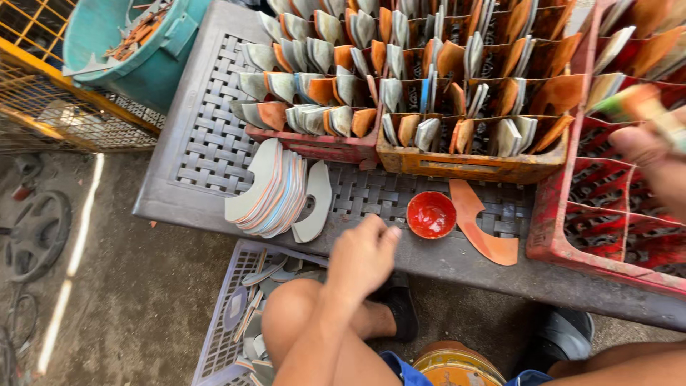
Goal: The person paints curved ceramic pieces using a toothbrush dipped in red paint. They repeatedly dip the brush into a small red bowl, apply paint to each piece, and place the finished pieces into a crate. The process is repeated for multiple pieces.
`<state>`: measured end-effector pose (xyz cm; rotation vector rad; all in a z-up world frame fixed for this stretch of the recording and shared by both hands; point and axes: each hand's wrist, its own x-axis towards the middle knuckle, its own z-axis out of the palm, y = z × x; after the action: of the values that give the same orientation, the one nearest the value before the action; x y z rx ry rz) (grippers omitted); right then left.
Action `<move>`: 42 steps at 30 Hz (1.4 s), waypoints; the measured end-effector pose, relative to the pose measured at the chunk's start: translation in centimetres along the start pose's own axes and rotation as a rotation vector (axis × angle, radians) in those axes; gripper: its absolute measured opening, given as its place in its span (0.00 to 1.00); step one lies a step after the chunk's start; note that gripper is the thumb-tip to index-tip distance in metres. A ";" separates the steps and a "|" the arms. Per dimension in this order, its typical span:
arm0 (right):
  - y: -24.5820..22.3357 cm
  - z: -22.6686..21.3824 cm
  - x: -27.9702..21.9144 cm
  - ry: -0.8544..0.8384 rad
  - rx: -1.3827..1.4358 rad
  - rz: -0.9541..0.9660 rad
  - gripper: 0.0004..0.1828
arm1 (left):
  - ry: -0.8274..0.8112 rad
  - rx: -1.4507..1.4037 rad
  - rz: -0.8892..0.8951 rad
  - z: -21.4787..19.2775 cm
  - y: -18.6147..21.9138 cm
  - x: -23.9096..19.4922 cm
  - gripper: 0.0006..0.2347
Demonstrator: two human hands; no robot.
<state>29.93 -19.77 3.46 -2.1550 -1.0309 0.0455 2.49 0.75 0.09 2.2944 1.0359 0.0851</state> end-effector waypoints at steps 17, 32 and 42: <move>-6.0 -2.8 -3.9 -0.367 -0.332 0.200 0.30 | -0.062 0.119 0.139 13.0 6.9 -5.8 0.14; -8.9 4.6 -5.0 -0.561 -0.663 -0.126 0.22 | 0.000 -0.316 0.020 10.0 -0.2 -9.9 0.15; -12.9 11.0 -2.7 -0.758 -0.821 -0.060 0.14 | -0.312 -0.353 -0.053 -1.4 -6.9 -7.9 0.07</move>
<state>16.07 -9.75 2.85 -2.9318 -1.7627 0.5255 -7.90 -0.55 -1.20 1.8872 0.8433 -0.1013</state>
